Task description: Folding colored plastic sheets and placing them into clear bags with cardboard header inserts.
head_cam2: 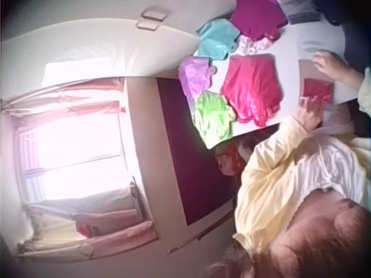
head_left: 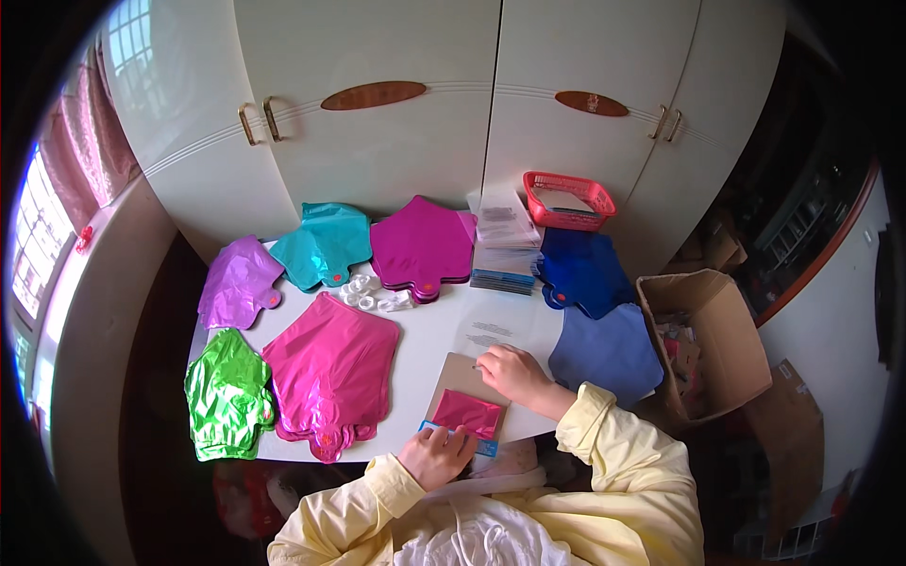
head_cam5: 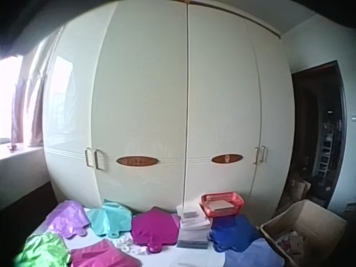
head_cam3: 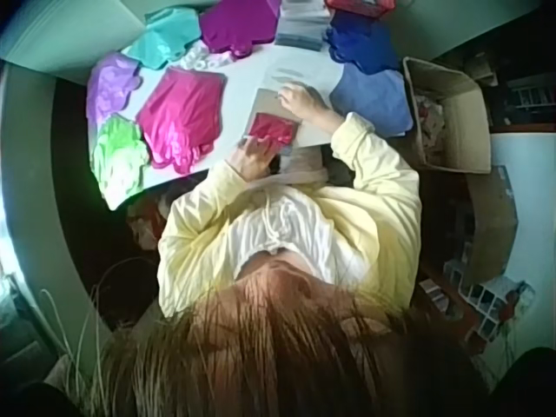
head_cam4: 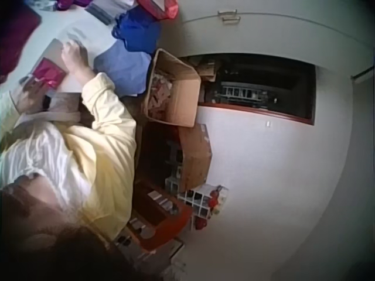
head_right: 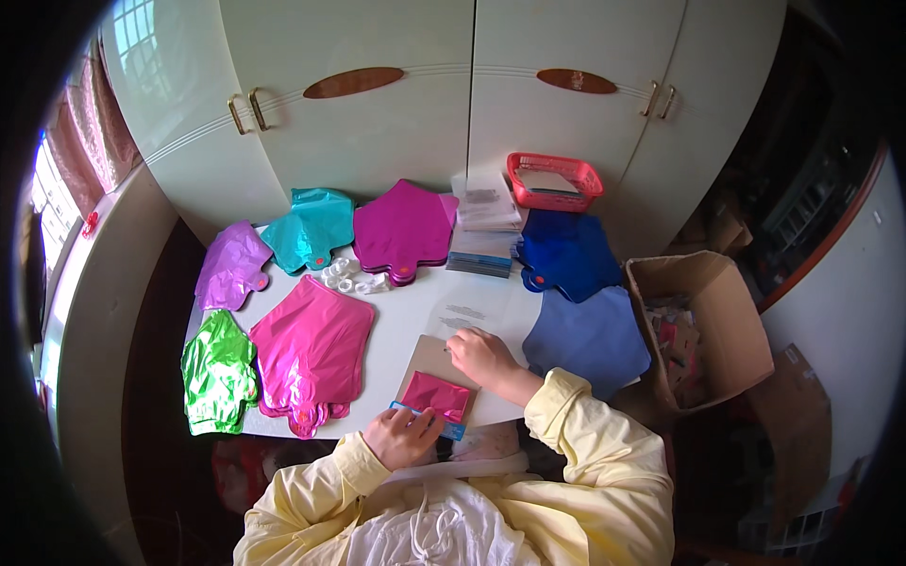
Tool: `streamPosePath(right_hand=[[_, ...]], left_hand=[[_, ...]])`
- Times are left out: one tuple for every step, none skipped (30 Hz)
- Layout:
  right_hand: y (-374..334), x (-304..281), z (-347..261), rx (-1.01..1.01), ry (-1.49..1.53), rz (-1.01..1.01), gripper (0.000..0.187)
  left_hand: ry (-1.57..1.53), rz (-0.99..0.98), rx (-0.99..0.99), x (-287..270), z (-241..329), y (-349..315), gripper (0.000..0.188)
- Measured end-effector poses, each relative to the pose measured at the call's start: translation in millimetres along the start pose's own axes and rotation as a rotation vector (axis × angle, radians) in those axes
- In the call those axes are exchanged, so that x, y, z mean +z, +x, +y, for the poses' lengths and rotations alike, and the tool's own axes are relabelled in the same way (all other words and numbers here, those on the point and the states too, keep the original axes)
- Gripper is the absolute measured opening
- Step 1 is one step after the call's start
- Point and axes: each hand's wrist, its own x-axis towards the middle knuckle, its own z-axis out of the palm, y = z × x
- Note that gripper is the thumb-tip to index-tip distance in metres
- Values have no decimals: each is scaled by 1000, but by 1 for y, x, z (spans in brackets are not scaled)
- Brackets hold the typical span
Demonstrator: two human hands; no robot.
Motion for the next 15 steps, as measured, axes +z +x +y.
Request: streamPosePath(right_hand=[[-1,1,-1,-8,-2,1,4],[-1,2,-1,-16,-3,1,4],[-2,3,-1,-22,-6,1,4],[-3,3,-2,-31,-11,-13,5],[-4,3,-3,-39,-16,-28,5],[-5,4,-5,-50,-20,-43,6],[-5,4,-6,-58,-10,-53,6],[-5,4,-8,-66,0,-63,7],[-5,4,-10,-76,10,-73,8],[-4,3,-11,-86,15,-65,8],[-3,3,-11,-97,19,-57,8],[-4,2,-11,-104,20,-49,8],[-4,2,-10,-109,22,-45,8],[-4,3,-9,-114,25,-41,8],[-4,3,-7,-120,27,-35,8]], left_hand=[[0,10,3,0,-1,0,28],[-6,8,3,0,-1,-1,28],[-13,7,3,0,-2,-1,28],[-21,6,4,1,-3,-1,28],[-22,8,1,2,-3,-1,28],[-21,8,-4,3,-4,-1,29],[-21,9,-8,5,-4,0,29],[-15,12,-9,7,-5,0,29],[-7,15,-11,9,-6,1,29],[1,17,-13,11,-7,2,29],[6,17,-11,11,-8,3,28],[8,18,-7,13,-9,5,28],[10,20,-2,14,-10,6,28],[11,17,-5,15,-11,7,28],[14,14,-6,15,-11,9,27]])
